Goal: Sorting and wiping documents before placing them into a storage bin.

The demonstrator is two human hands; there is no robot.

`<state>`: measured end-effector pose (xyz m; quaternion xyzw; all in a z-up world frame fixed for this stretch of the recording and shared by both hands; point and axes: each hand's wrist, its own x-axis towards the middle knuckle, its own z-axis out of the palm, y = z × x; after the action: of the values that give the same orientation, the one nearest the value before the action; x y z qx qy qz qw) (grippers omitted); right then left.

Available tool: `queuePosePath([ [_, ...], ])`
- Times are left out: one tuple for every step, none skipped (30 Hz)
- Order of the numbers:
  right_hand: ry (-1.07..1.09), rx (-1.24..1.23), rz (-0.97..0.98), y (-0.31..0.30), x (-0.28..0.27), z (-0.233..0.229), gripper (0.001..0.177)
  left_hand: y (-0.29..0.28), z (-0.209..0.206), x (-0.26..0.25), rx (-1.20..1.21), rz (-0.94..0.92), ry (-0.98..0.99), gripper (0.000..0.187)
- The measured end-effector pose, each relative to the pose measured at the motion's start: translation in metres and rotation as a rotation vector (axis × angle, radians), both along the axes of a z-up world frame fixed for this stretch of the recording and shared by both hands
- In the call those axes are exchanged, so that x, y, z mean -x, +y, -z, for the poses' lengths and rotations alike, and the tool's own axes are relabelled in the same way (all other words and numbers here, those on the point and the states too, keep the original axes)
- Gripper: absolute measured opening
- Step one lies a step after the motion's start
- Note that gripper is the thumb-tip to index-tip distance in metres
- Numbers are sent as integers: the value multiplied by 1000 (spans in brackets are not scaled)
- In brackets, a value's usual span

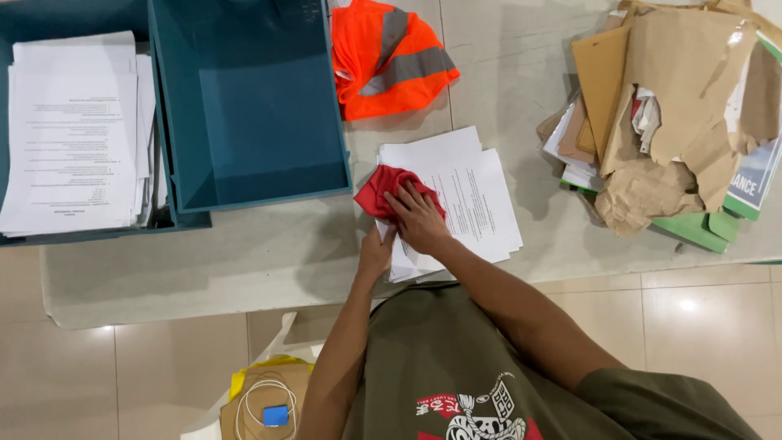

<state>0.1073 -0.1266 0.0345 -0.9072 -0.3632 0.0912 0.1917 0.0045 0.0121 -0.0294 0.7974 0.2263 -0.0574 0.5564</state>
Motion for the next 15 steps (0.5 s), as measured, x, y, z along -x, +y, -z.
queuePosePath([
  [2, -1, -7, -5, -1, -1, 74, -1, 1, 1, -1, -7, 2, 45],
  [-10, -26, -43, -9, -2, -1, 73, -2, 2, 2, -9, -19, -33, 44],
  [-23, -53, -77, -12, -3, -2, 72, -1, 3, 2, -19, -29, -68, 43],
  [-23, -55, -82, -28, -9, 5, 72, 1, -5, 0, -21, -35, -68, 43],
  [-48, -89, -21, -48, -12, 11, 69, 0, -12, 1, 14, -28, -63, 44],
  [-73, -122, 42, -67, -15, 17, 66, -1, -19, 3, 49, -22, -58, 44],
  [-75, -123, 26, -81, -21, 24, 66, -3, -19, -1, 48, -37, -61, 44],
  [-95, -99, 159, -94, -27, 30, 64, -4, -20, -3, 68, -23, -45, 45],
  [-109, -79, 283, -102, -30, 38, 63, -1, -20, -1, 83, -17, -25, 46],
  [-105, -84, 260, -95, -32, 38, 63, 2, -24, 0, 78, -41, -23, 46],
  [-180, -10, 366, -92, -32, 37, 65, 0, -26, 1, 69, -22, 8, 46],
  [-256, 64, 471, -91, -33, 36, 66, -2, -29, 1, 60, -2, 39, 47],
  [-258, 62, 464, -72, -33, 33, 66, 1, -29, -2, 60, -9, 37, 47],
  [-175, 88, 446, -54, -34, 30, 66, 3, -28, -6, 53, 2, 49, 46],
  [-86, 119, 429, -38, -28, 28, 65, 2, -27, -5, 48, 16, 68, 45],
])
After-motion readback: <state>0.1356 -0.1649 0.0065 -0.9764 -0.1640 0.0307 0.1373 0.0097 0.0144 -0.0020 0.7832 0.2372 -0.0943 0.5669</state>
